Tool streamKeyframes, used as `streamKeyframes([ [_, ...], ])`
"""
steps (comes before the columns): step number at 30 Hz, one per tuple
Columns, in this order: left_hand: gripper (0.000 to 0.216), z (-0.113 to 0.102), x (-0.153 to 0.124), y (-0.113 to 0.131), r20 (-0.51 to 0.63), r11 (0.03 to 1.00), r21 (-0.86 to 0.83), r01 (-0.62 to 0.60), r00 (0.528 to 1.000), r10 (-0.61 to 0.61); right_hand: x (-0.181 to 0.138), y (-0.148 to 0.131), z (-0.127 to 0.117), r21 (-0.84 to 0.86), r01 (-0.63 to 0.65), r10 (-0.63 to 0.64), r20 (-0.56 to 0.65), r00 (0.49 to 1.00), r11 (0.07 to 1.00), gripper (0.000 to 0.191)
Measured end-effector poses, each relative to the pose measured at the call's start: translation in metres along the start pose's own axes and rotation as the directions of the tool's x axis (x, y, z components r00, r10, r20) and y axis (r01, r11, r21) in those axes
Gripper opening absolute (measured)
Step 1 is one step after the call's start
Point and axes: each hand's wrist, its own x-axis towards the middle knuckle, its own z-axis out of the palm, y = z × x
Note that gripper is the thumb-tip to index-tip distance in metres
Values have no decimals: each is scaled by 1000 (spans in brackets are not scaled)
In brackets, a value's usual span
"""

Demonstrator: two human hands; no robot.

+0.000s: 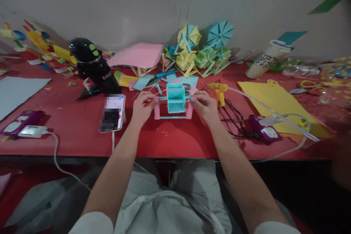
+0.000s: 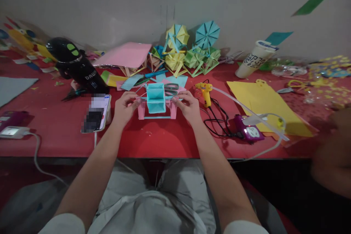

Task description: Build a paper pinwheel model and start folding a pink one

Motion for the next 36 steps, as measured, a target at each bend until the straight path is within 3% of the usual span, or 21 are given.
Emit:
streamKeyframes([
  [9,16,2,2,-5,50,998,-57,-23,998,26,1,0,-1,22,-34,33,45,998,999,18],
  [21,4,2,0,4,-31,994,-48,-96,995,95,1,-9,-2,9,24,-24,46,999,1000,10],
  [36,7,-1,0,4,9,993,-31,-111,994,111,1,-9,-5,-34,38,-36,79,996,999,8],
])
